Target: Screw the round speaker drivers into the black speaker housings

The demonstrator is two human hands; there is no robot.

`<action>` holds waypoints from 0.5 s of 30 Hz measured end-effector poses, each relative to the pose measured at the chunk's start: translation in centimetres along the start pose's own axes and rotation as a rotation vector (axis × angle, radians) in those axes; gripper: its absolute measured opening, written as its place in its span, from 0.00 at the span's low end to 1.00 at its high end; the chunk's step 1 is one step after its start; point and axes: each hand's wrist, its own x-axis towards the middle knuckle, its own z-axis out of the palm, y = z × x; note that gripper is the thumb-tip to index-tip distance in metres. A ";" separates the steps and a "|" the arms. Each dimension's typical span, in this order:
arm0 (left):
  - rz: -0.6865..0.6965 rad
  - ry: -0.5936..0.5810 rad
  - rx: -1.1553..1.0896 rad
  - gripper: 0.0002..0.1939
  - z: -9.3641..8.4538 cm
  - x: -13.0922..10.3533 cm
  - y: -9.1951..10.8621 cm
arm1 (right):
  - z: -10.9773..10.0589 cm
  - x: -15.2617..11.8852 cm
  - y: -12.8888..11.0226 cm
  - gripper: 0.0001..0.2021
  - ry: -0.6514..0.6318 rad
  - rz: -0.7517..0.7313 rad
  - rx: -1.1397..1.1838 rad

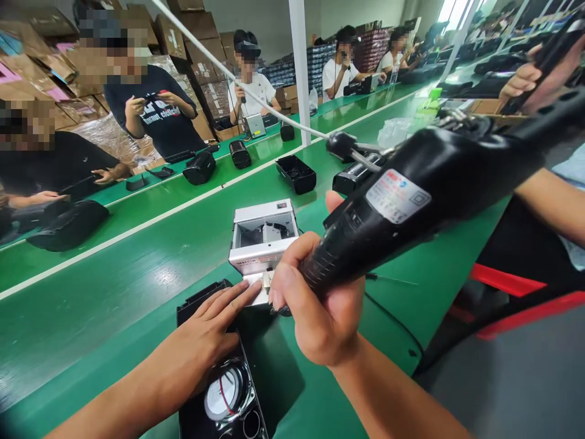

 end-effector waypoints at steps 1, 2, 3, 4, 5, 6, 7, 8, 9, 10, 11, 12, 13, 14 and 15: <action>-0.018 0.030 -0.036 0.11 -0.4 -0.1 -0.1 | -0.2 0.3 0.0 0.19 0.004 -0.024 -0.025; -0.038 0.065 -0.096 0.12 -1.1 -0.3 -0.2 | -0.4 0.5 0.0 0.19 0.006 -0.049 -0.048; -0.065 0.103 -0.171 0.13 -1.9 -0.4 -0.2 | -0.6 0.7 0.1 0.19 0.002 -0.073 -0.066; -0.095 0.146 -0.250 0.14 -3.0 -0.3 -0.2 | -0.7 0.9 0.2 0.19 -0.010 -0.090 -0.081; -0.124 0.198 -0.317 0.15 -4.1 -0.1 -0.2 | -0.8 1.0 0.3 0.18 -0.030 -0.104 -0.093; -0.152 0.262 -0.362 0.14 -5.3 0.5 -0.3 | -0.8 1.1 0.5 0.18 -0.055 -0.112 -0.109; -0.193 0.356 -0.363 0.12 -6.3 1.3 -0.3 | -0.9 1.1 0.7 0.17 -0.084 -0.118 -0.135; -0.227 0.470 -0.330 0.09 -7.2 2.3 -0.5 | -0.9 1.1 0.8 0.15 -0.114 -0.125 -0.169; -0.263 0.572 -0.283 0.08 -7.8 3.6 -0.7 | -0.8 1.2 1.0 0.12 -0.147 -0.135 -0.209; -0.307 0.643 -0.238 0.07 -8.2 5.0 -1.0 | -0.7 1.2 1.2 0.10 -0.184 -0.138 -0.248; -0.339 0.671 -0.215 0.06 -8.4 6.4 -1.4 | -0.6 1.2 1.4 0.10 -0.227 -0.126 -0.285; -0.365 0.679 -0.207 0.06 -8.4 7.5 -1.7 | -0.5 1.3 1.7 0.10 -0.263 -0.099 -0.319; -0.391 0.679 -0.205 0.11 -8.2 8.3 -1.9 | -0.3 1.4 1.9 0.11 -0.280 -0.061 -0.346; -0.413 0.681 -0.209 0.16 -8.0 8.6 -2.0 | -0.2 1.4 2.1 0.13 -0.275 -0.011 -0.365; -0.435 0.697 -0.208 0.21 -7.8 8.3 -1.8 | -0.1 1.4 2.2 0.17 -0.260 0.053 -0.374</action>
